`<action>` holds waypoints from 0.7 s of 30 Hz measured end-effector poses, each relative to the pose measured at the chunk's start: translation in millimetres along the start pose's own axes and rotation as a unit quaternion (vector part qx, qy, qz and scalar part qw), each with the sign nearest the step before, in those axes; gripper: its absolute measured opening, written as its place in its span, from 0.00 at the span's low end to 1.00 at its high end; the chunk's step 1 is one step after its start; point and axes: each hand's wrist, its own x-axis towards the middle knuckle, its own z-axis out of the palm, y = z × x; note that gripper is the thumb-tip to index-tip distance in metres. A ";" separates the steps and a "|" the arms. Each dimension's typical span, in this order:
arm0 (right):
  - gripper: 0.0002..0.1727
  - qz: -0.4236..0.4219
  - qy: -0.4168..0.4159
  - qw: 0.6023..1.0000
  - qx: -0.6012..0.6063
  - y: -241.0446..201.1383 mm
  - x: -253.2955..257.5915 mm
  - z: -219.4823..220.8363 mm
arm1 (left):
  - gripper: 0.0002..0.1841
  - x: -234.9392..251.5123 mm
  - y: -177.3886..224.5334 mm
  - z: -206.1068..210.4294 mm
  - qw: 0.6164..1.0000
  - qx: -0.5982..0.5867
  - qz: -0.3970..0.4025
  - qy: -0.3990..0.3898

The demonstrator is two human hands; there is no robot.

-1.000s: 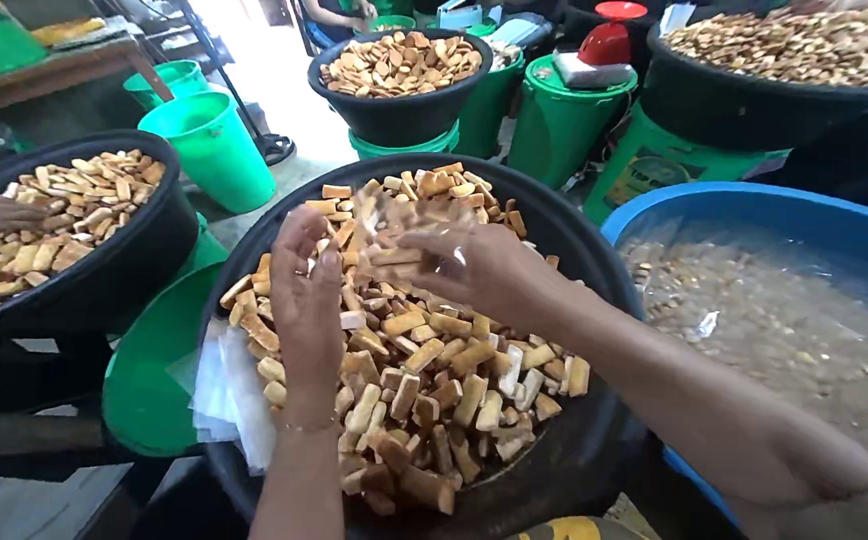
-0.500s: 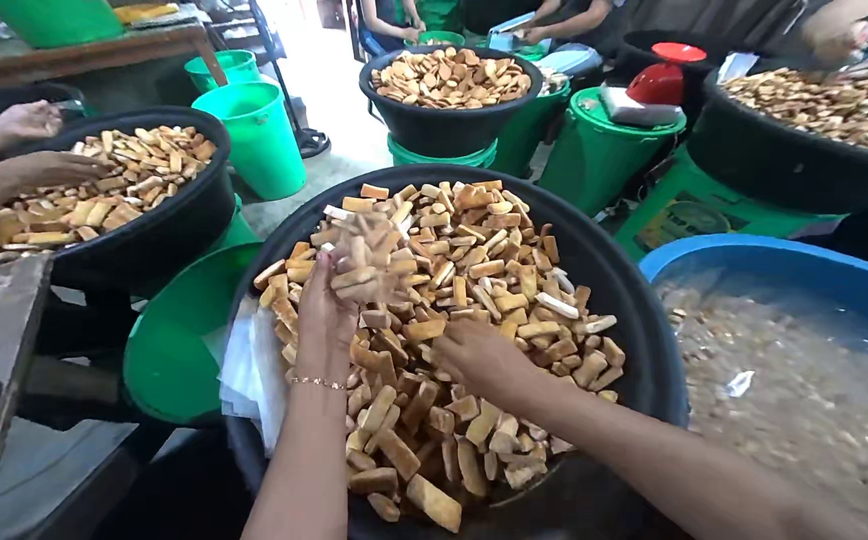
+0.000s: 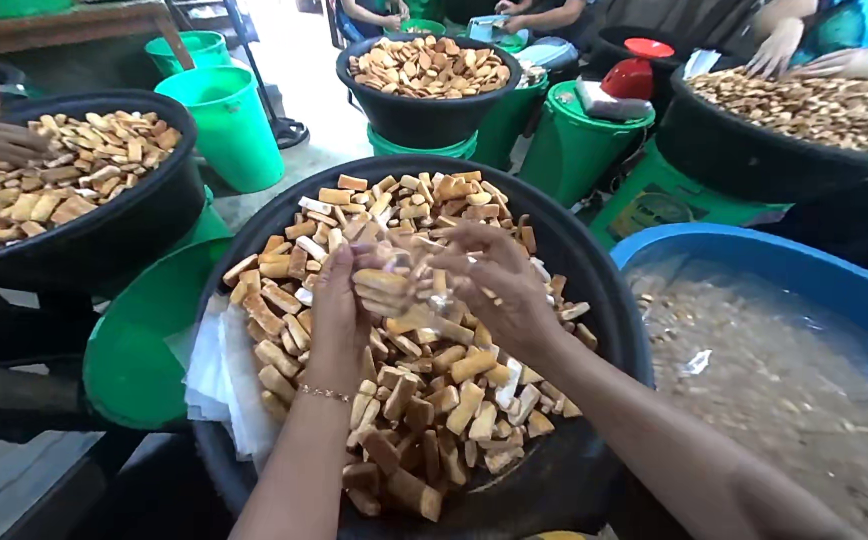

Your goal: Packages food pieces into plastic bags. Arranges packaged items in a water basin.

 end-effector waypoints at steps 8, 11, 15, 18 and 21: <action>0.28 0.221 -0.506 0.798 -0.241 38.3 -6.6 37.1 | 0.17 24.4 -0.4 -22.8 0.993 -0.058 -0.007 0.098; 0.18 0.125 -0.348 0.901 -0.226 40.1 -13.9 12.2 | 0.17 24.3 -2.4 -23.5 0.991 -0.069 -0.040 0.111; 0.14 -0.017 0.032 0.996 -0.076 10.8 -22.5 -18.7 | 0.20 20.1 -7.4 -13.4 0.990 -0.071 -0.081 0.093; 0.11 -0.070 0.167 0.983 -0.026 1.5 -15.4 -17.3 | 0.22 7.5 -13.6 2.8 0.994 -0.046 -0.101 0.022; 0.11 -0.086 0.191 0.977 -0.045 15.7 -5.7 -0.8 | 0.22 -7.2 -11.6 15.9 0.988 -0.026 -0.142 -0.054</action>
